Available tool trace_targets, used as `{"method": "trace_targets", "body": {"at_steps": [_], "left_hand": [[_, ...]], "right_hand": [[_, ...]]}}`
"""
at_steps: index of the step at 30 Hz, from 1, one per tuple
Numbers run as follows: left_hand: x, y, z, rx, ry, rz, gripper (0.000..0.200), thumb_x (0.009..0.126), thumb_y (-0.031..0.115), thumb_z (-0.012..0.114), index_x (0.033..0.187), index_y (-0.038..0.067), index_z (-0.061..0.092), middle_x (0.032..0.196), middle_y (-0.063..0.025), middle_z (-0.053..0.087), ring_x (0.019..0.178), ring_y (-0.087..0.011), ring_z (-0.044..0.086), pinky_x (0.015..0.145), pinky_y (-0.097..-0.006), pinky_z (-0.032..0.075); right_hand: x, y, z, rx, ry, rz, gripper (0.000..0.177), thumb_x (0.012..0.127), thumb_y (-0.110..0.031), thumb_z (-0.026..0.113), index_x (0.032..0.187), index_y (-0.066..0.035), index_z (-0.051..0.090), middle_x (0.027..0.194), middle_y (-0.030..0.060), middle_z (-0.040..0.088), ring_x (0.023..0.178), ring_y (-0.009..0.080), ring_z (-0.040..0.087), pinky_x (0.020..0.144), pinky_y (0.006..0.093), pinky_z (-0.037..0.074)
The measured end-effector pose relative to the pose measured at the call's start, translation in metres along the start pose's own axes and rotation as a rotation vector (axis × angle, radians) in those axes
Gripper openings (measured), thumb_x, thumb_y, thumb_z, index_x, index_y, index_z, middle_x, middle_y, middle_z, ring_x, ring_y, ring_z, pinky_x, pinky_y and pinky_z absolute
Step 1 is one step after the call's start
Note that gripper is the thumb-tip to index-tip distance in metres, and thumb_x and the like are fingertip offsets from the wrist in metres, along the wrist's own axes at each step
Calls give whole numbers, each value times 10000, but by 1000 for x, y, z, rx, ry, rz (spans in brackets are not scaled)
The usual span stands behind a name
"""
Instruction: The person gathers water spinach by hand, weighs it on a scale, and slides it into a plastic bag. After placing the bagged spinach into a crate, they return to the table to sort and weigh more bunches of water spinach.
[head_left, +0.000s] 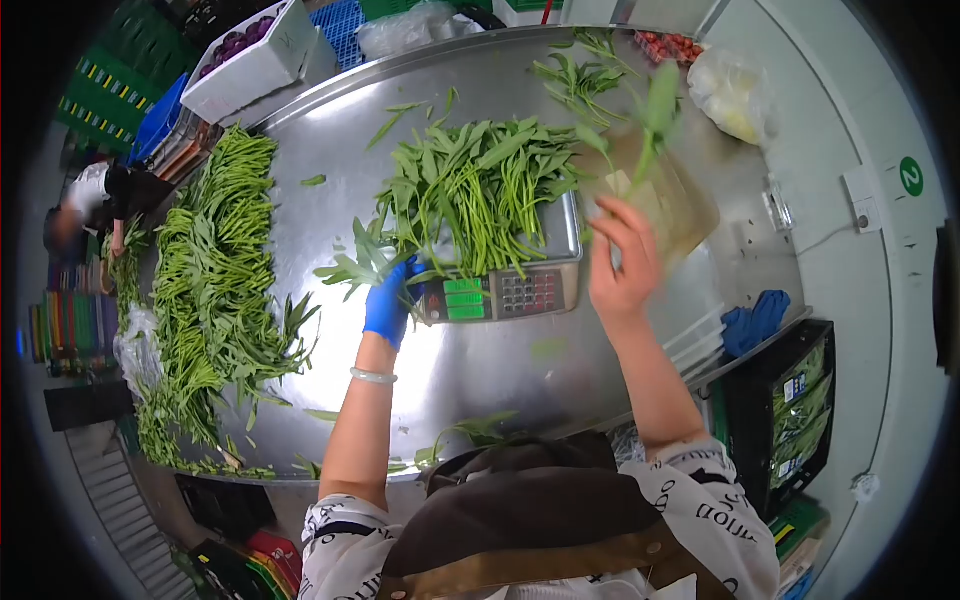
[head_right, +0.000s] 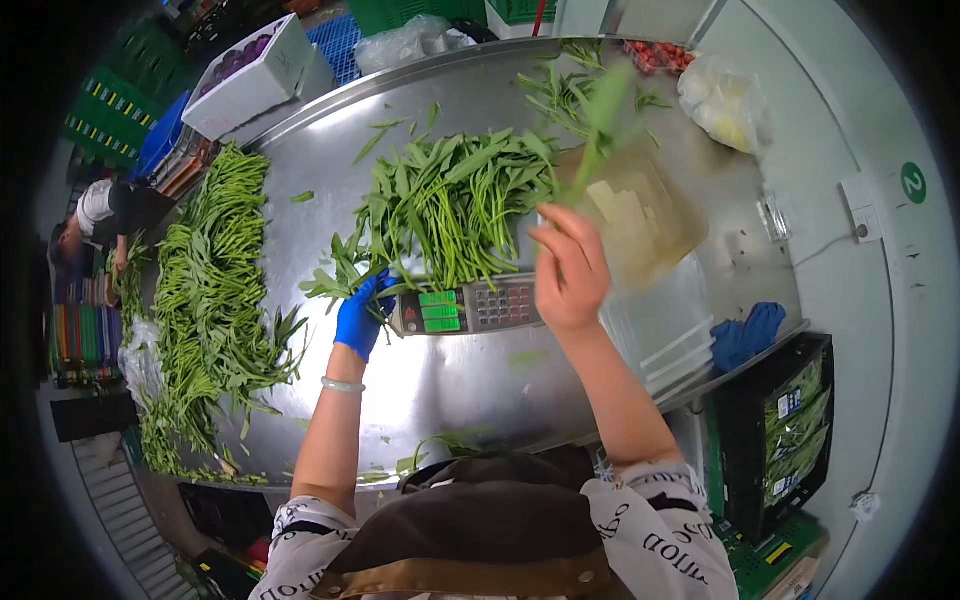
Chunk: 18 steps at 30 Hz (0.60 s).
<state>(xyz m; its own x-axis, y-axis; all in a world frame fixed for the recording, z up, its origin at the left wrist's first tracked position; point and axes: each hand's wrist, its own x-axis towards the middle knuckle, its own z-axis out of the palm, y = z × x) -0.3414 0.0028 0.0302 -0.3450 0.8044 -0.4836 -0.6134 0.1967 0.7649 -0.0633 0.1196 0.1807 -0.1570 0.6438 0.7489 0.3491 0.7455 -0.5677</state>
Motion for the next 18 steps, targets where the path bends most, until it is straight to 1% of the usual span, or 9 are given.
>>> {"method": "trace_targets", "body": {"at_steps": [3, 5, 8, 9, 12, 13, 16, 17, 18], "left_hand": [[-11, 0, 10, -33, 15, -11, 323, 950, 201, 497, 1212, 23, 559, 1035, -74, 656, 881, -154, 618, 758, -266, 478], [-3, -7, 7, -11, 63, 2, 306, 946, 192, 507, 1192, 22, 571, 1016, -69, 658, 857, -148, 616, 735, -255, 477], [-5, -4, 19, -19, 137, 35, 265, 939, 165, 522, 1147, 22, 600, 955, -55, 663, 808, -134, 610, 696, -240, 474], [-7, -2, 22, -16, 145, 46, 262, 938, 161, 521, 1144, 22, 603, 951, -55, 664, 806, -133, 609, 695, -241, 474], [-5, -14, 12, 0, 121, 35, 250, 914, 149, 563, 1122, 21, 615, 952, -63, 665, 806, -135, 614, 702, -256, 488], [-1, -15, 10, 14, 94, 32, 247, 902, 145, 584, 1112, 20, 620, 955, -67, 666, 807, -138, 617, 706, -262, 495], [-16, -6, 33, 48, 136, 84, 238, 898, 139, 584, 1100, 23, 628, 962, -60, 666, 806, -133, 618, 697, -258, 496], [-20, -5, 39, 24, 154, 123, 236, 894, 139, 586, 1097, 26, 630, 922, -44, 659, 798, -134, 614, 714, -262, 497], [-23, -3, 37, 59, 150, 129, 246, 901, 148, 577, 1115, 37, 626, 921, -35, 656, 799, -129, 609, 701, -259, 484]], "right_hand": [[14, -3, 40, 147, -38, -17, 190, 778, 90, 559, 928, -9, 621, 1084, 120, 619, 968, 278, 604, 853, 330, 467], [7, 6, 68, 249, -284, 175, 210, 772, 64, 561, 960, -11, 620, 1095, 102, 620, 1015, 306, 579, 867, 357, 463], [-24, 26, 91, -157, -454, -38, 253, 764, 33, 573, 1010, -16, 610, 1126, 91, 612, 1073, 303, 542, 890, 377, 452], [-29, 19, 89, -188, -425, -61, 262, 773, -17, 583, 1034, -33, 598, 1091, 94, 612, 1089, 274, 524, 892, 378, 450], [-50, 3, 97, -109, -621, 116, 248, 783, -78, 598, 1029, -43, 590, 1023, 84, 613, 1044, 259, 539, 842, 366, 472], [-59, -1, 108, -110, -659, 119, 237, 801, -163, 618, 1004, -43, 593, 974, 85, 610, 989, 283, 569, 784, 389, 489], [-63, -15, 138, -219, -806, 310, 255, 815, -216, 629, 990, -32, 598, 977, 107, 618, 916, 318, 601, 746, 411, 500], [-65, -8, 147, -221, -884, 349, 262, 835, -243, 620, 984, -29, 597, 919, 134, 635, 847, 347, 618, 723, 426, 497], [-67, 1, 153, -135, -878, 396, 259, 839, -240, 615, 986, -28, 594, 894, 141, 638, 832, 347, 618, 714, 424, 493]]}}
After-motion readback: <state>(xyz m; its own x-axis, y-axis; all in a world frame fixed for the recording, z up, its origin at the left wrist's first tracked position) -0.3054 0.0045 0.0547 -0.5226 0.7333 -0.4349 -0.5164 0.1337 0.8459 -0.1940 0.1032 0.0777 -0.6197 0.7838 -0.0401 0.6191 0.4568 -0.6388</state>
